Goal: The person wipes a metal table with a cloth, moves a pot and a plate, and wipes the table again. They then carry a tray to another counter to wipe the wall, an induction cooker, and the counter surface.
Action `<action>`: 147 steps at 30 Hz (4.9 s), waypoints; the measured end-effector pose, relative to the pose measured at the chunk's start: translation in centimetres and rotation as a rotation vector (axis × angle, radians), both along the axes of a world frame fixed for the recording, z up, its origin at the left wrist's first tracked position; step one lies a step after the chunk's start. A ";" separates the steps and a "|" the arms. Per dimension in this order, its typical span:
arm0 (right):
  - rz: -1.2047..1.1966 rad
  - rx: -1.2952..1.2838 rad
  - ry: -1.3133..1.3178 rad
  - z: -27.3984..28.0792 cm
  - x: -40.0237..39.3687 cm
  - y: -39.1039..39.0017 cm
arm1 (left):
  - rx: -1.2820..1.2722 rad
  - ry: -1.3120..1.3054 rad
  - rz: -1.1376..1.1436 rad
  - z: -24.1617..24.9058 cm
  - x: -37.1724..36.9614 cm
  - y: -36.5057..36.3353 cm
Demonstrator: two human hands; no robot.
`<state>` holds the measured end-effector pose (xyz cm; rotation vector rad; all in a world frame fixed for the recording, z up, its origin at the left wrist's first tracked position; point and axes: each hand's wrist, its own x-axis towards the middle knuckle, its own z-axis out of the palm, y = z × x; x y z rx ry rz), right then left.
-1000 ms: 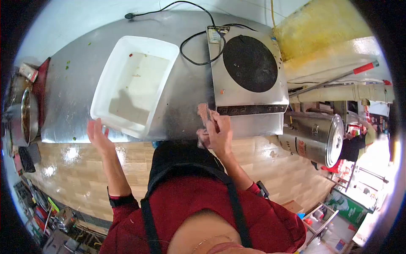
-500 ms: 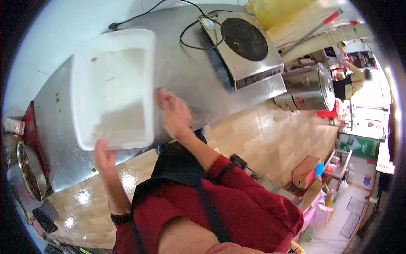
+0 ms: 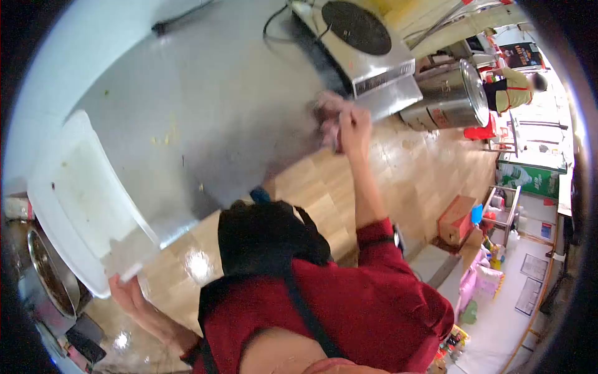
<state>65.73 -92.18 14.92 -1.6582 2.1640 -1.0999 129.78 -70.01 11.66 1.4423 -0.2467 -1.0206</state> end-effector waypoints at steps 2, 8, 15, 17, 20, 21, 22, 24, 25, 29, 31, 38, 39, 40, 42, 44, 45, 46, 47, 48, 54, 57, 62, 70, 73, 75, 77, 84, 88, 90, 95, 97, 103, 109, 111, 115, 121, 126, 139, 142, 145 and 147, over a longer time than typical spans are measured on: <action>-0.076 -0.112 0.324 -2.8 -1.1 0.9 | 0.014 -0.080 -0.124 1.4 -1.1 0.6; -0.197 -0.196 0.512 -5.6 7.8 2.9 | -0.106 -0.305 -0.238 2.0 1.9 3.1; 0.110 -0.213 0.333 -6.7 30.1 8.0 | -0.135 0.284 0.135 7.0 5.2 10.5; 0.213 -0.170 0.072 -7.4 34.9 8.4 | -0.137 0.294 0.139 6.3 6.4 12.8; 0.287 0.091 -0.047 -5.1 39.9 8.2 | -0.190 0.217 0.066 1.1 10.5 15.9; 0.282 0.069 -0.037 -5.1 40.4 7.3 | -0.160 0.244 0.107 0.7 11.3 16.7; 0.252 0.034 -0.188 -5.8 40.8 6.2 | -0.131 0.271 0.150 0.3 12.1 17.5; 0.337 -0.021 -0.585 -4.1 38.7 4.9 | -0.120 0.304 0.258 1.9 11.4 19.1; 0.292 0.025 -0.851 -1.9 36.2 5.6 | -0.136 0.313 0.325 2.9 10.4 19.5; -0.141 -0.115 -0.988 1.7 21.7 6.1 | -0.202 0.272 0.260 1.1 12.3 23.4; -0.037 -0.210 -0.692 -0.3 12.9 4.9 | -0.116 0.274 0.332 3.0 9.7 22.0; -0.309 0.019 0.473 -7.1 7.2 -5.8 | -0.212 0.430 0.331 7.7 -1.9 11.1; -0.249 0.068 0.492 -7.6 7.7 -7.9 | -0.200 0.424 0.332 7.4 -2.3 10.6; -0.223 -0.010 0.460 -7.9 8.0 -10.5 | -0.185 0.433 0.341 6.4 -2.4 9.9; -0.159 -0.054 0.475 -8.5 9.1 -15.9 | -0.190 0.444 0.352 5.8 -3.4 7.4; -0.042 -0.061 0.496 -9.0 11.8 -18.8 | -0.193 0.411 0.187 6.5 -5.8 5.5; 0.031 -0.111 0.463 -8.9 13.6 -19.3 | -0.186 0.410 0.199 6.1 -6.1 4.5; 0.087 -0.116 0.453 -8.6 15.8 -18.8 | -0.150 0.398 0.167 5.5 -5.9 3.6; 0.138 -0.126 0.446 -8.3 17.7 -18.2 | -0.119 0.391 0.131 5.0 -5.9 2.4; 0.263 -0.214 0.361 -8.4 19.4 -17.5 | -0.124 0.369 0.160 4.8 -6.3 0.6; 0.667 -0.128 0.122 -6.3 23.8 -11.1 | -0.058 0.344 -0.121 0.0 -4.1 -11.1; 0.739 0.013 -0.357 -5.6 21.7 -11.7 | -0.045 0.389 -0.203 2.0 -7.1 -19.0; 0.652 -0.044 -0.086 2.4 17.6 -10.7 | -0.040 0.292 -0.403 2.2 -8.6 -28.2; -0.007 -0.206 0.134 6.3 -1.3 -17.5 | 0.148 0.099 -0.460 1.8 -7.7 -33.3; -0.008 -0.058 0.109 9.1 -2.8 -22.1 | 0.246 -0.020 -0.455 1.6 -6.7 -32.7; 0.248 -0.114 0.379 9.4 -2.9 -27.1 | 0.298 -0.126 -0.415 0.7 -5.7 -32.8; 0.321 -0.018 0.471 9.1 -0.9 -31.4 | 0.370 -1.331 -0.175 -0.4 -5.4 -33.0; 0.473 0.094 0.491 4.0 5.3 -44.0 | -0.124 -0.979 -0.242 9.7 -21.0 -36.2; 0.661 0.186 0.307 7.8 4.0 -42.6 | -0.182 -0.920 -0.439 10.5 -30.2 -38.0; 0.634 -0.031 0.263 9.9 1.4 -38.9 | -0.245 -0.861 -0.554 9.8 -33.8 -38.8; 0.300 -0.097 -0.054 14.6 -6.8 -27.9 | -0.251 -0.568 -0.791 5.6 -40.8 -40.3; 0.043 -0.128 -0.155 14.8 -8.9 -25.3 | -0.289 -0.539 -0.812 5.2 -42.8 -41.6; -0.213 -0.418 -0.687 10.3 -17.6 -23.1 | -0.249 -0.531 -0.815 2.4 -47.3 -46.3; -0.460 -0.346 -0.380 5.5 -24.2 -22.2 | -0.119 -0.451 -0.792 0.1 -49.4 -48.3; -0.430 -0.527 -0.189 4.1 -25.7 -22.4 | -0.053 -0.127 -0.754 -0.2 -50.0 -49.5; -0.551 -0.426 -0.101 1.9 -27.8 -23.6 | 0.001 -0.109 -0.743 -0.1 -50.6 -52.3; -0.466 -0.259 -0.162 0.2 -29.8 -24.7 | -0.031 -0.108 -0.864 0.8 -51.0 -58.1; -0.505 -0.115 -0.108 1.5 -28.6 -23.4 | -0.048 -0.030 -0.923 0.7 -51.8 -58.8; -0.526 -0.057 -0.126 -0.1 -31.8 -16.0 | -0.063 -0.172 -0.982 1.3 -53.7 -49.1; -0.487 -0.140 -0.128 -0.4 -32.7 -16.1 | -0.065 0.051 -0.973 -0.4 -53.9 -46.8; -0.543 -0.057 -0.002 -0.7 -33.5 -16.3 | -0.229 -0.261 -0.947 -1.1 -53.3 -45.7; -0.561 -0.010 0.003 -0.9 -33.6 -16.5 | -0.238 -0.504 -1.014 1.8 -51.1 -44.4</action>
